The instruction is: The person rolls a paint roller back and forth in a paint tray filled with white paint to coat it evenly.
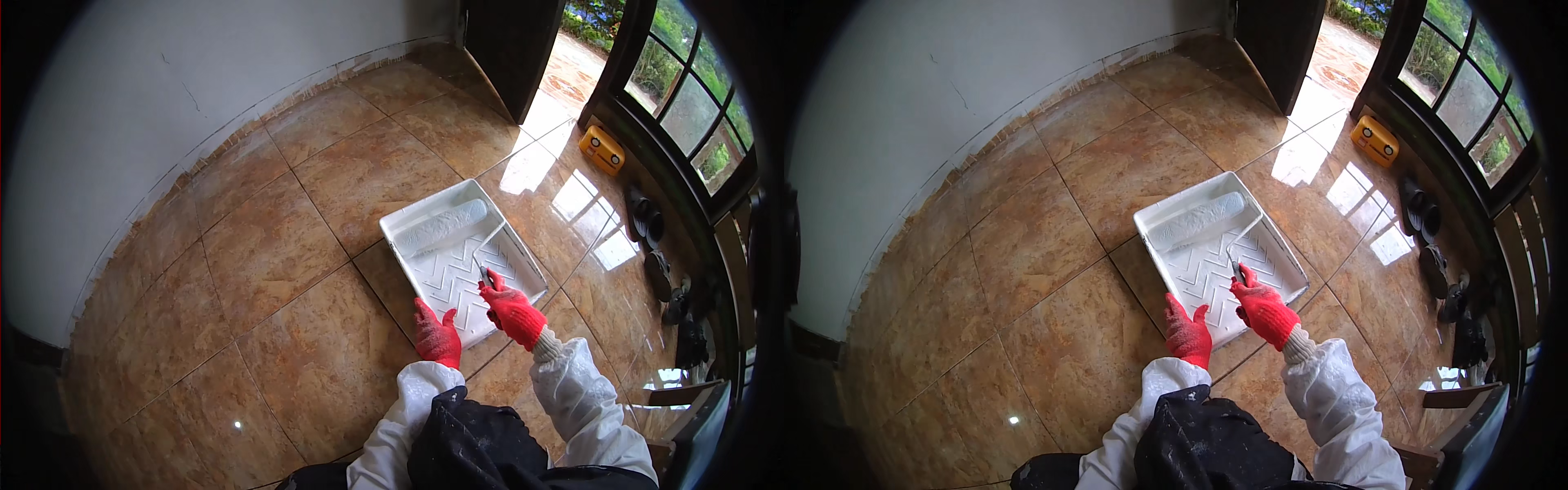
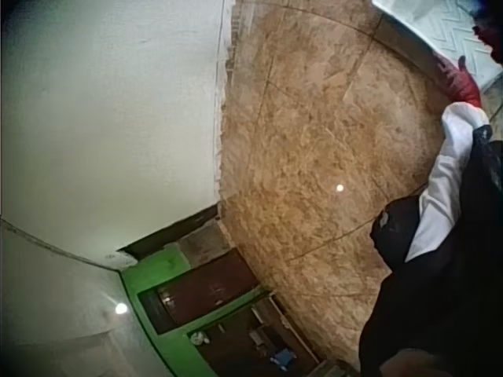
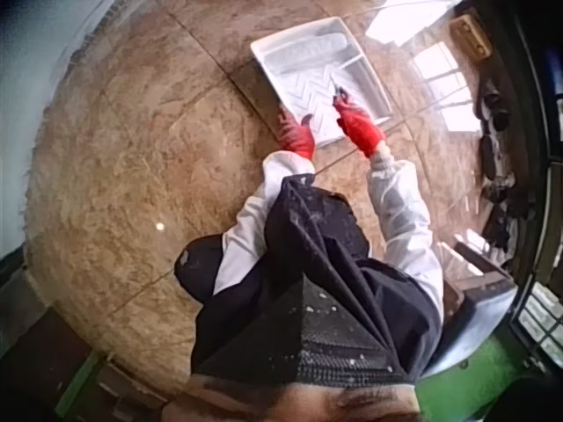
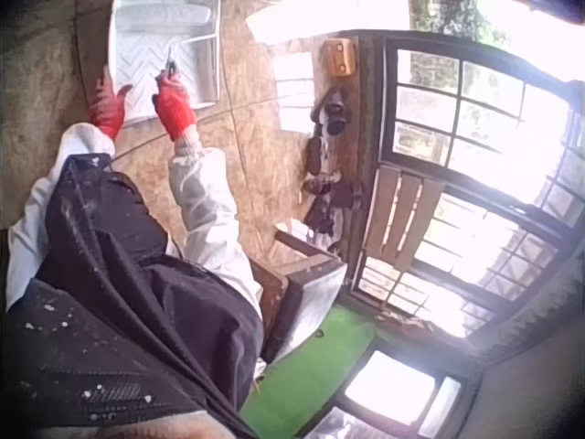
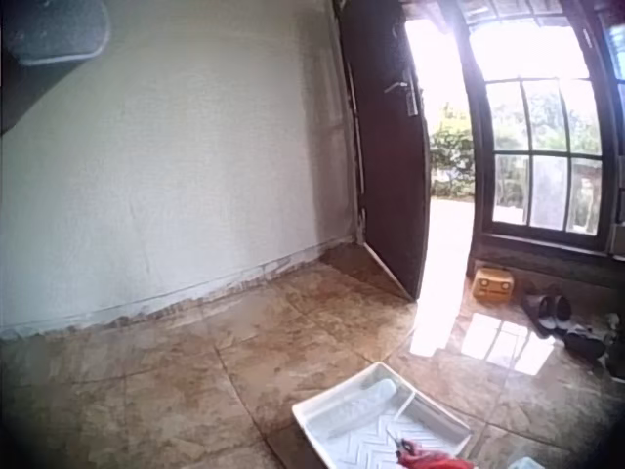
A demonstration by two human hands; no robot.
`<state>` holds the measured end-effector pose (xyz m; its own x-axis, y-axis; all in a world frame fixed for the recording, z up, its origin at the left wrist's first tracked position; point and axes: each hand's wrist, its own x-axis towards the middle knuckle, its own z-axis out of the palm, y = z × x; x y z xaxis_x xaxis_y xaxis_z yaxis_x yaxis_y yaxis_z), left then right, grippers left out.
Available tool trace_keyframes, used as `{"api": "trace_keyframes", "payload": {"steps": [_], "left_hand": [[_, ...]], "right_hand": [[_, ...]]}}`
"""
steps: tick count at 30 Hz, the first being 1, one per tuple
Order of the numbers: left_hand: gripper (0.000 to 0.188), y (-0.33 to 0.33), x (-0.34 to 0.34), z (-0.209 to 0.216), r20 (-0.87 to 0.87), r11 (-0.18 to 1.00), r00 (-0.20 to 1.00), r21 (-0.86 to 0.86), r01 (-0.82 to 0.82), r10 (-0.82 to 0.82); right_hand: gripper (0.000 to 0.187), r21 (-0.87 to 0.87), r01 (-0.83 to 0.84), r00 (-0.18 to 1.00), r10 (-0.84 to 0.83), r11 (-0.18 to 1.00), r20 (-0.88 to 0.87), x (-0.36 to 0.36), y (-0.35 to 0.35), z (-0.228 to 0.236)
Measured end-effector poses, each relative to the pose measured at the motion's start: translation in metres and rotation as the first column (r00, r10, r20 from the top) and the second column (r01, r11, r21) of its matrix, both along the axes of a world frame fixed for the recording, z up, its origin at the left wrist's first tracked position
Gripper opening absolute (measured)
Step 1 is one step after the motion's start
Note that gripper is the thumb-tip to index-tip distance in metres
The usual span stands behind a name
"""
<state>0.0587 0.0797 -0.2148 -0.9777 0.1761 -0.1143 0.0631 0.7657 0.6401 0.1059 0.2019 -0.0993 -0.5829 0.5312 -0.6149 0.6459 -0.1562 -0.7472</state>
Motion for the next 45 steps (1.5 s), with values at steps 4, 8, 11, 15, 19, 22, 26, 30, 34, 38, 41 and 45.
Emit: {"api": "trace_keyframes", "payload": {"steps": [4, 8, 11, 15, 19, 22, 26, 30, 34, 38, 41, 45], "left_hand": [[0.084, 0.0, 0.0, -0.013, -0.033, 1.0, 0.999, 0.009, -0.026, 0.026], [0.085, 0.0, 0.0, -0.014, -0.045, 1.0, 0.999, 0.004, -0.026, 0.026], [0.085, -0.001, 0.001, -0.008, -0.015, 1.0, 1.0, -0.012, -0.022, 0.022], [0.085, -0.001, 0.001, -0.009, -0.003, 1.0, 1.0, -0.011, -0.02, 0.02], [0.084, -0.003, 0.0, -0.002, 0.028, 1.0, 1.0, -0.018, -0.014, 0.014], [0.083, -0.001, 0.0, -0.001, 0.043, 1.0, 0.999, 0.001, 0.001, -0.002], [0.084, -0.002, 0.0, -0.021, -0.071, 0.999, 0.997, -0.049, -0.023, 0.019], [0.083, 0.0, 0.0, -0.03, -0.091, 0.995, 0.996, -0.097, -0.022, 0.013], [0.082, 0.003, 0.002, -0.017, -0.01, 0.997, 1.0, -0.076, 0.008, -0.009], [0.077, -0.001, 0.001, -0.012, -0.075, 0.998, 0.997, -0.059, -0.017, 0.013], [0.075, -0.001, 0.001, -0.013, -0.101, 0.998, 0.995, -0.051, -0.023, 0.018], [0.074, 0.0, 0.0, -0.003, -0.037, 0.999, 0.999, -0.049, -0.008, 0.007]], "right_hand": [[0.054, 0.166, -0.086, 0.996, 0.083, 0.982, 0.028, 0.014, 0.0, 0.008], [0.055, 0.28, -0.123, 0.991, 0.104, 0.952, 0.081, 0.018, 0.0, 0.022], [0.055, 0.348, -0.103, 0.989, 0.06, 0.932, 0.133, 0.019, 0.012, 0.016], [0.052, 0.401, -0.034, 0.995, -0.007, 0.915, 0.099, 0.023, 0.026, 0.016], [0.052, 0.425, 0.005, 0.996, -0.044, 0.905, 0.082, 0.019, 0.041, 0.019], [0.052, 0.464, 0.033, 0.998, -0.056, 0.885, 0.036, 0.024, 0.056, 0.012], [0.052, 0.506, 0.029, 0.997, -0.058, 0.862, 0.041, 0.012, 0.068, 0.005], [0.052, 0.515, 0.047, 0.999, -0.052, 0.856, -0.006, 0.0, 0.072, -0.001], [0.053, 0.48, 0.062, 0.998, -0.042, 0.875, -0.052, -0.005, 0.067, -0.002], [0.054, 0.423, 0.09, 0.994, -0.055, 0.902, -0.092, -0.009, 0.047, -0.005], [0.054, 0.368, 0.104, 0.993, -0.077, 0.924, -0.089, -0.009, 0.031, -0.003], [0.054, 0.377, 0.063, 0.998, -0.05, 0.924, -0.044, -0.011, 0.017, -0.01]]}}
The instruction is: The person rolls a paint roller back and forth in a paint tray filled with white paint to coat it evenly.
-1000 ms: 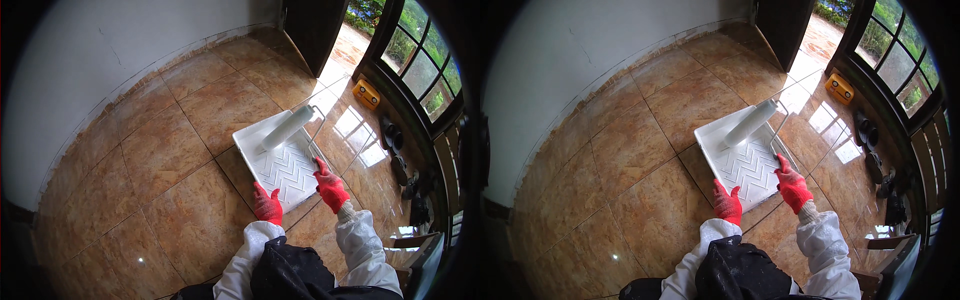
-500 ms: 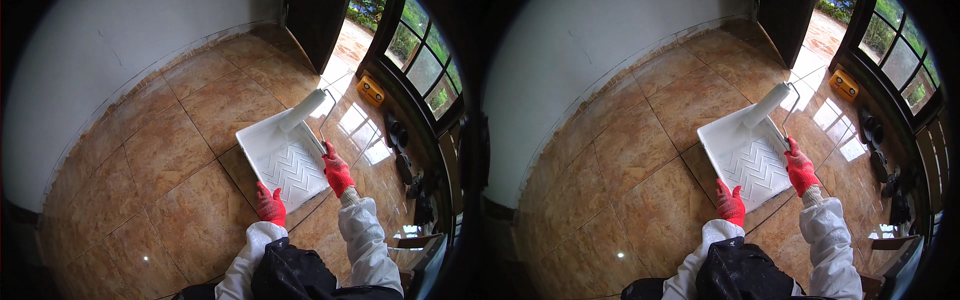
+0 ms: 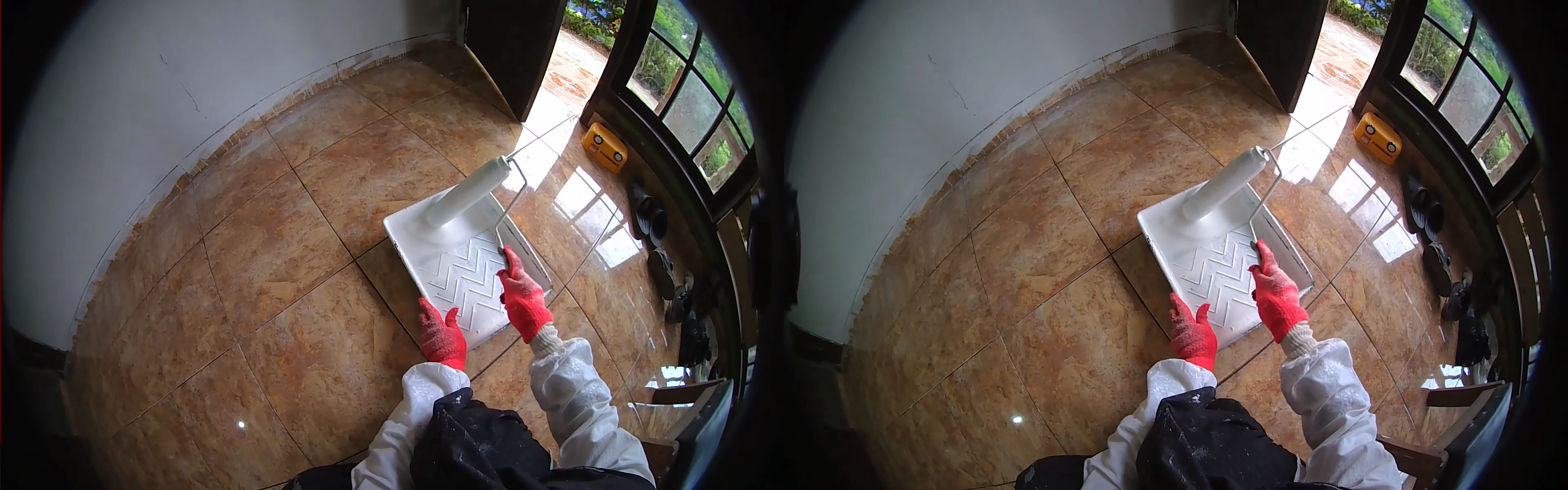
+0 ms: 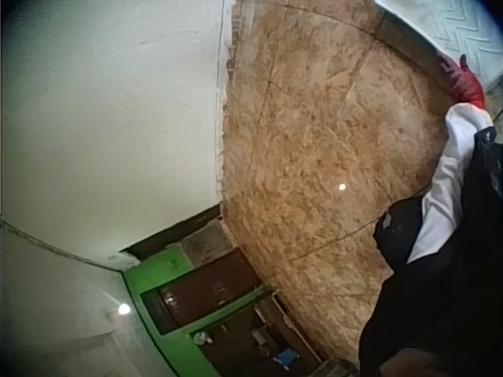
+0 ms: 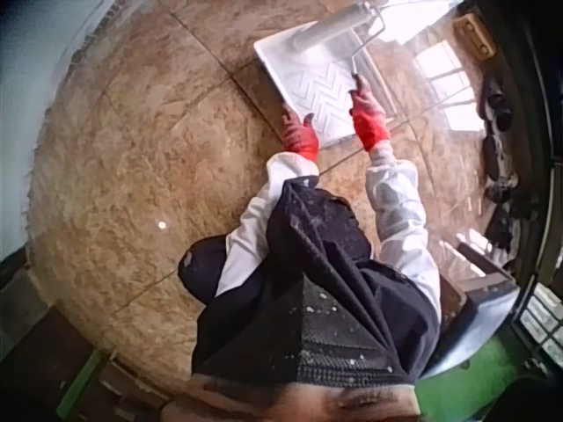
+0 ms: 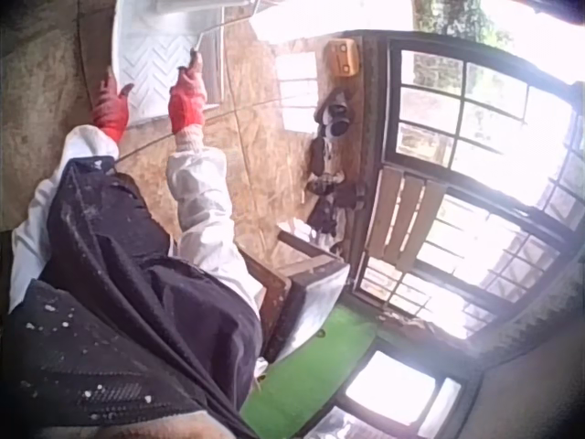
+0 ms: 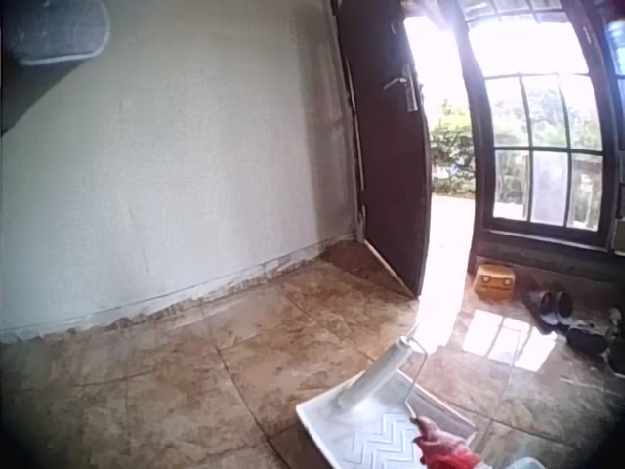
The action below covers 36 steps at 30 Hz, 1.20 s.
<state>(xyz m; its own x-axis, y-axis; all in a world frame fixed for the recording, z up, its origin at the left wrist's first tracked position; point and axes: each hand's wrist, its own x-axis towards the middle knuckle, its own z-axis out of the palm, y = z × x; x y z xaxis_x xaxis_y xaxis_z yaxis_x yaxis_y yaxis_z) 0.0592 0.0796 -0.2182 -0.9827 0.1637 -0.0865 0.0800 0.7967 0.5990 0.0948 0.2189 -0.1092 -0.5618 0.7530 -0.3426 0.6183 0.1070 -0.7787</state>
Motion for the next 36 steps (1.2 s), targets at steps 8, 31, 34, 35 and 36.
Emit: {"api": "trace_keyframes", "payload": {"steps": [8, 31, 34, 35, 36], "left_hand": [[0.067, 0.004, -0.001, -0.008, -0.004, 0.999, 1.0, -0.047, -0.018, 0.017], [0.061, 0.0, -0.003, -0.009, -0.001, 0.999, 1.0, 0.044, 0.002, -0.002], [0.061, -0.001, -0.002, -0.006, 0.018, 1.0, 1.0, 0.025, 0.002, -0.003], [0.061, -0.001, -0.003, -0.004, 0.0, 0.999, 1.0, 0.038, 0.006, -0.006], [0.062, 0.0, -0.004, -0.002, -0.018, 0.999, 1.0, 0.051, 0.011, -0.011]], "right_hand": [[0.055, -0.086, -0.085, 0.996, 0.086, 0.993, 0.006, 0.005, -0.026, 0.003], [0.049, -0.456, -0.055, 0.993, 0.096, 0.888, 0.067, 0.063, -0.002, 0.03], [0.051, -0.466, -0.05, 0.988, 0.113, 0.884, 0.107, 0.056, -0.002, 0.03], [0.053, -0.47, -0.071, 0.988, 0.126, 0.88, 0.086, 0.056, 0.0, 0.029], [0.054, -0.474, -0.091, 0.988, 0.138, 0.876, 0.065, 0.057, 0.003, 0.025]]}}
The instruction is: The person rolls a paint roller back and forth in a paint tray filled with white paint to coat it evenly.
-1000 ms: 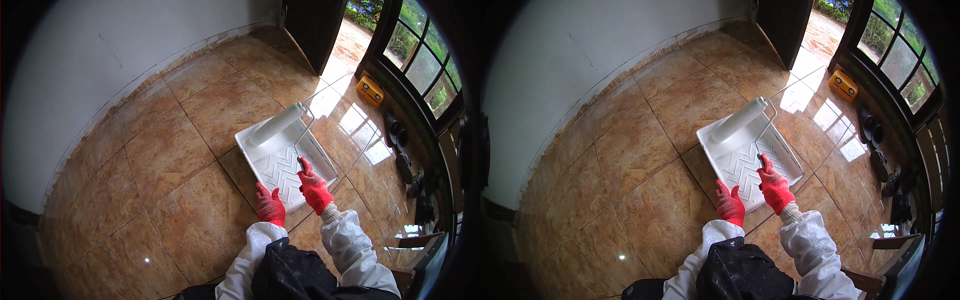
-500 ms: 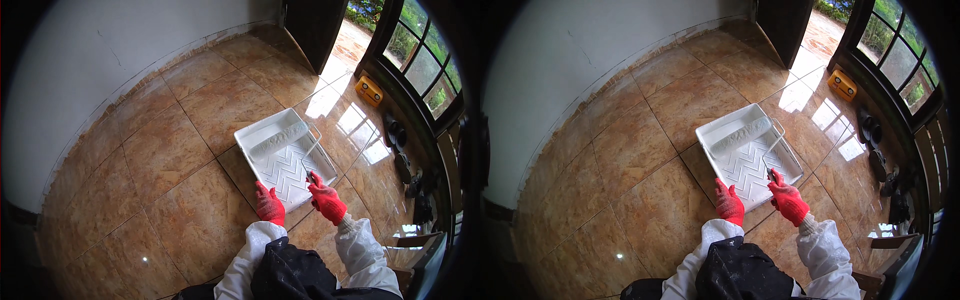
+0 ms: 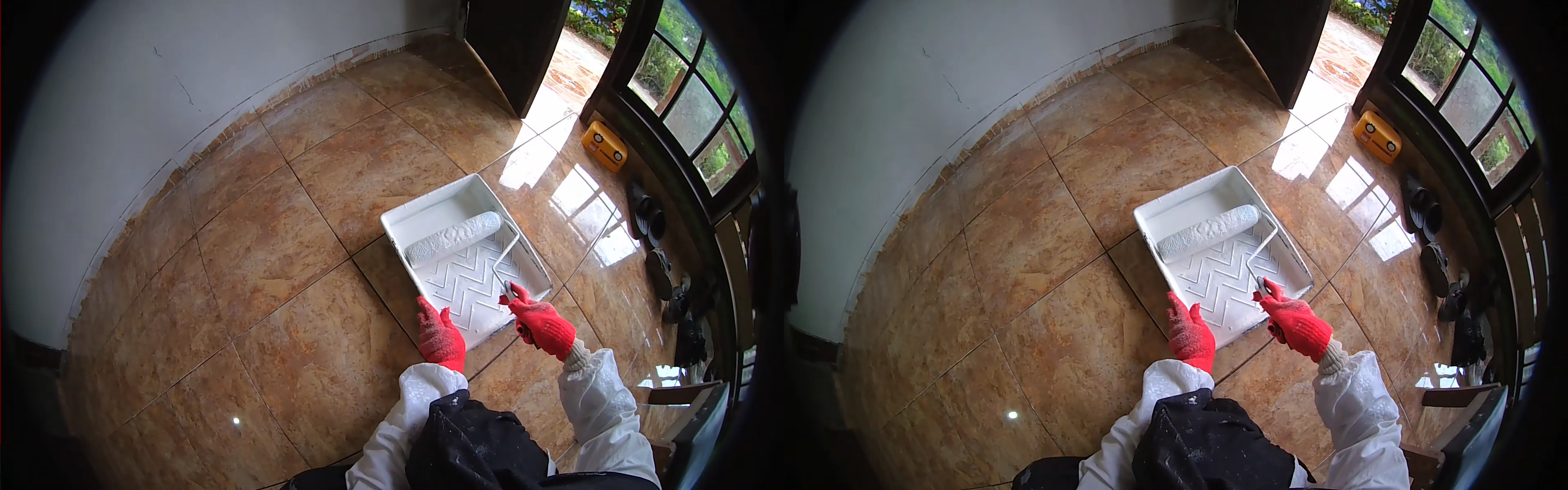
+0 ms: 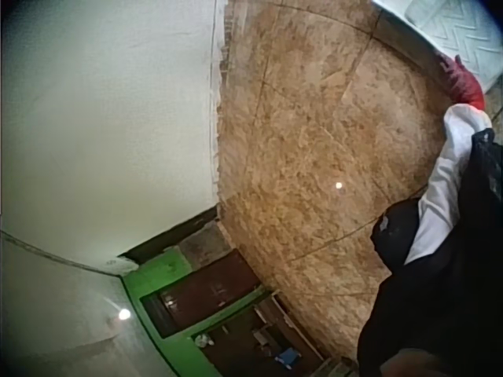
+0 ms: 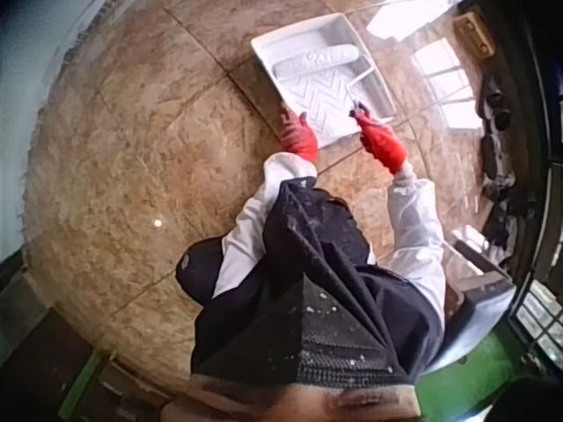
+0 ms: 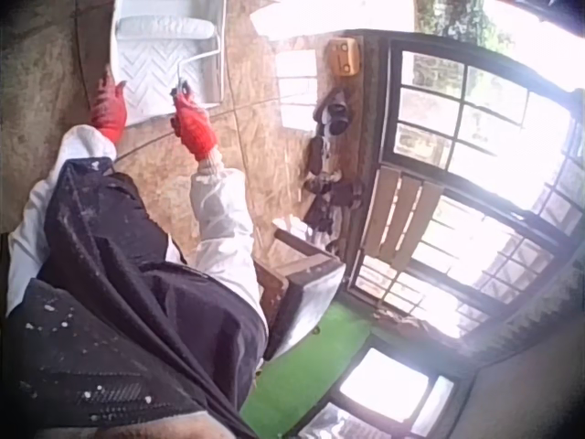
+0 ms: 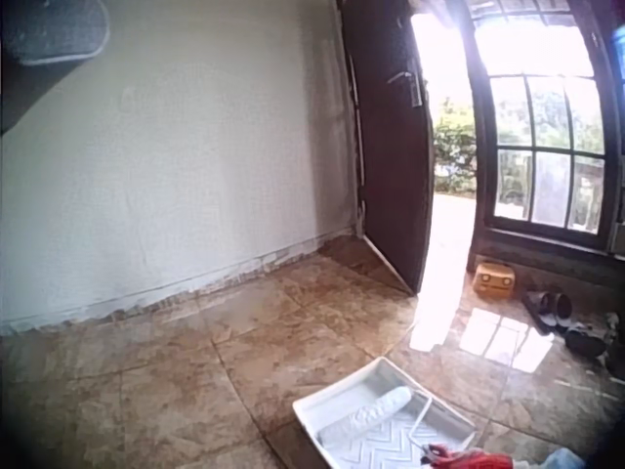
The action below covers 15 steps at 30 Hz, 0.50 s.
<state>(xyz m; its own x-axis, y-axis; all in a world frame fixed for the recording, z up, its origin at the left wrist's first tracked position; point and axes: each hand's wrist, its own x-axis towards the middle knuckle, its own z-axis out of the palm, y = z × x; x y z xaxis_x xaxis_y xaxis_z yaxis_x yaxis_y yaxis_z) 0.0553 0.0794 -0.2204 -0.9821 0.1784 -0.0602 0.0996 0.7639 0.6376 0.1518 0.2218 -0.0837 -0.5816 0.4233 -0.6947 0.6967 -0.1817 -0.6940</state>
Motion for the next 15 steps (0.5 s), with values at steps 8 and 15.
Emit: {"api": "trace_keyframes", "payload": {"steps": [8, 15], "left_hand": [[0.062, -0.002, 0.004, -0.013, -0.144, 0.999, 0.99, -0.051, -0.011, 0.003], [0.062, 0.001, 0.003, -0.024, -0.224, 0.998, 0.974, -0.059, -0.025, 0.011]], "right_hand": [[0.064, 0.009, -0.057, 0.995, 0.056, 0.998, 0.087, -0.017, 0.002, 0.007], [0.067, 0.047, -0.018, 0.995, 0.013, 0.999, 0.1, -0.031, -0.004, -0.006]]}}
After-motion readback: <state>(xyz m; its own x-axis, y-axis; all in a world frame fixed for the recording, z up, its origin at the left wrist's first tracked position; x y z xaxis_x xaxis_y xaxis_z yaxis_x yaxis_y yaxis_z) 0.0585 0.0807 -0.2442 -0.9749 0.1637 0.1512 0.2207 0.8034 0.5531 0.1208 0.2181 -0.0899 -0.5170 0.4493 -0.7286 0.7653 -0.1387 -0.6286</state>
